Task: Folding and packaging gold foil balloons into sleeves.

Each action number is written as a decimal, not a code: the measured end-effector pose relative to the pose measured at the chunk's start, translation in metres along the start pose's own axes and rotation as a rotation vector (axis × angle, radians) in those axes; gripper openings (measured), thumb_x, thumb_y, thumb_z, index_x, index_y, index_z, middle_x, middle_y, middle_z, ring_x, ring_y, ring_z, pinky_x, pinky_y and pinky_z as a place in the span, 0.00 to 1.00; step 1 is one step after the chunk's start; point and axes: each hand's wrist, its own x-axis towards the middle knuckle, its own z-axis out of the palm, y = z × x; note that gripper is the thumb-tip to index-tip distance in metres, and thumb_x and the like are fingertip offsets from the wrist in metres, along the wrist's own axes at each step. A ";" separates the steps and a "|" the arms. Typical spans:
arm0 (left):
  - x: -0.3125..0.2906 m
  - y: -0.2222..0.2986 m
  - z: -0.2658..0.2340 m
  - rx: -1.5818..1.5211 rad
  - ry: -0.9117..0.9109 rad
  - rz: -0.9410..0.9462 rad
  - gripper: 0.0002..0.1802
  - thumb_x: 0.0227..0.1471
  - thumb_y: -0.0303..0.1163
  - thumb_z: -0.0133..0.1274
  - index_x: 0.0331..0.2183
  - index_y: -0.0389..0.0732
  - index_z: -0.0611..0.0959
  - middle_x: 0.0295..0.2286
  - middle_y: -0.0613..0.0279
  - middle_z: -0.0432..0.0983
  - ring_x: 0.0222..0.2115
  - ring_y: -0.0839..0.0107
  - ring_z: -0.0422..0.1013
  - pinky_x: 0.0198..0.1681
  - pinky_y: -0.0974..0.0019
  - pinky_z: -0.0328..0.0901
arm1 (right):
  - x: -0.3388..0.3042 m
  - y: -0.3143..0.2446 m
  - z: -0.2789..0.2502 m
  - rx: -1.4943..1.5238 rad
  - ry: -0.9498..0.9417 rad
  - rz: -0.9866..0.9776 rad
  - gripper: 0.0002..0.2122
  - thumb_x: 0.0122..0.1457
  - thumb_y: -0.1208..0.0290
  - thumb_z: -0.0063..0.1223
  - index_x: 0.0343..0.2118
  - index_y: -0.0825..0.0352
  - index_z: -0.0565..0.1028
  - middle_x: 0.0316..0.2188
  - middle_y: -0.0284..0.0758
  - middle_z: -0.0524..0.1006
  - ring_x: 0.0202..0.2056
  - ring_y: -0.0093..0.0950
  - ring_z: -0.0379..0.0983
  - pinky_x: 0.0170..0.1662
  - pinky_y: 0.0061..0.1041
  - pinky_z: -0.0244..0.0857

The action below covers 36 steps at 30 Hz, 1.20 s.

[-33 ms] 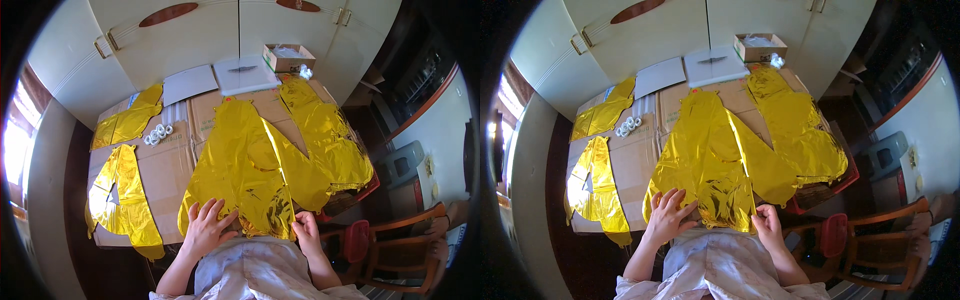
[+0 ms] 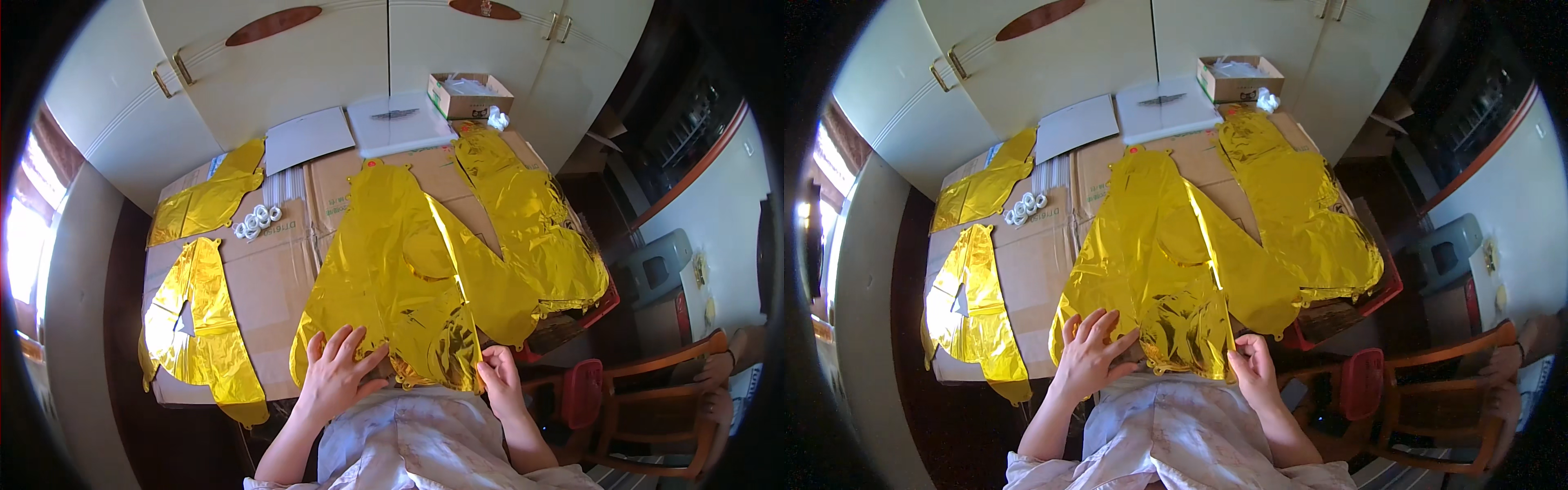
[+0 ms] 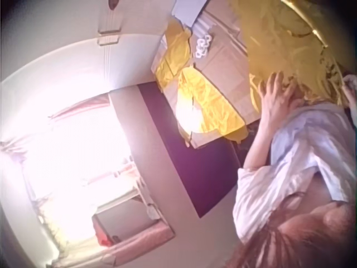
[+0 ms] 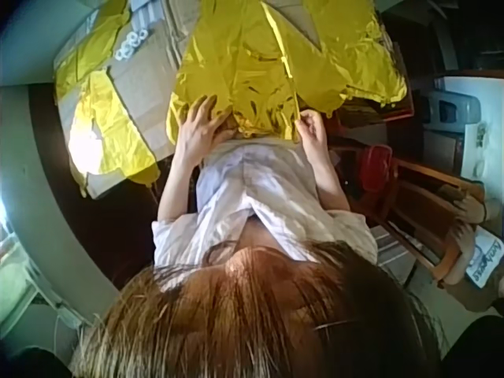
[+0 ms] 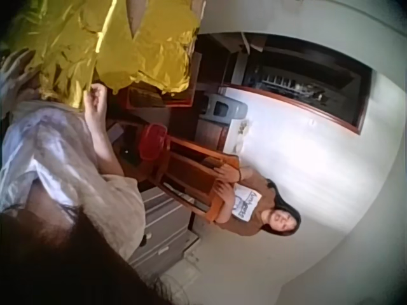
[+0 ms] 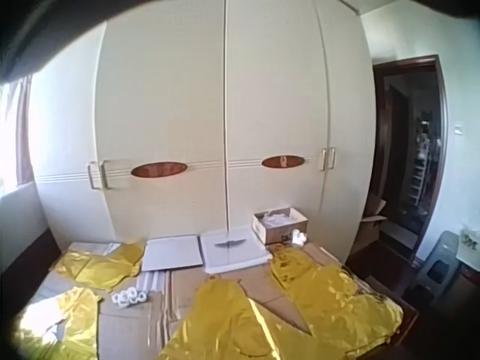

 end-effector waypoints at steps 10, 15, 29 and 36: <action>-0.001 0.000 0.001 0.006 -0.027 -0.004 0.31 0.46 0.56 0.59 0.53 0.60 0.77 0.54 0.55 0.64 0.58 0.54 0.58 0.60 0.40 0.47 | 0.001 0.009 -0.006 0.035 -0.016 0.115 0.10 0.62 0.78 0.51 0.44 0.65 0.64 0.34 0.30 0.75 0.30 0.13 0.68 0.29 0.12 0.60; 0.000 0.001 -0.001 0.022 -0.003 0.026 0.32 0.48 0.56 0.57 0.53 0.57 0.76 0.53 0.56 0.66 0.57 0.57 0.60 0.58 0.39 0.50 | -0.001 -0.008 0.002 -0.059 0.009 0.171 0.10 0.63 0.77 0.50 0.45 0.67 0.64 0.34 0.32 0.76 0.35 0.15 0.69 0.39 0.16 0.62; 0.097 -0.013 0.003 -0.030 -0.078 0.491 0.29 0.57 0.43 0.51 0.59 0.51 0.69 0.60 0.60 0.61 0.62 0.56 0.57 0.63 0.48 0.51 | -0.007 0.014 -0.024 -0.190 0.077 -0.177 0.11 0.63 0.77 0.48 0.48 0.68 0.66 0.41 0.34 0.74 0.37 0.16 0.68 0.41 0.17 0.62; 0.118 -0.013 0.016 0.002 -0.142 0.593 0.29 0.60 0.48 0.45 0.61 0.58 0.65 0.63 0.63 0.56 0.63 0.56 0.53 0.65 0.48 0.48 | -0.009 0.013 -0.026 -0.076 0.070 -0.106 0.12 0.62 0.77 0.49 0.49 0.68 0.68 0.42 0.34 0.73 0.38 0.16 0.68 0.43 0.17 0.62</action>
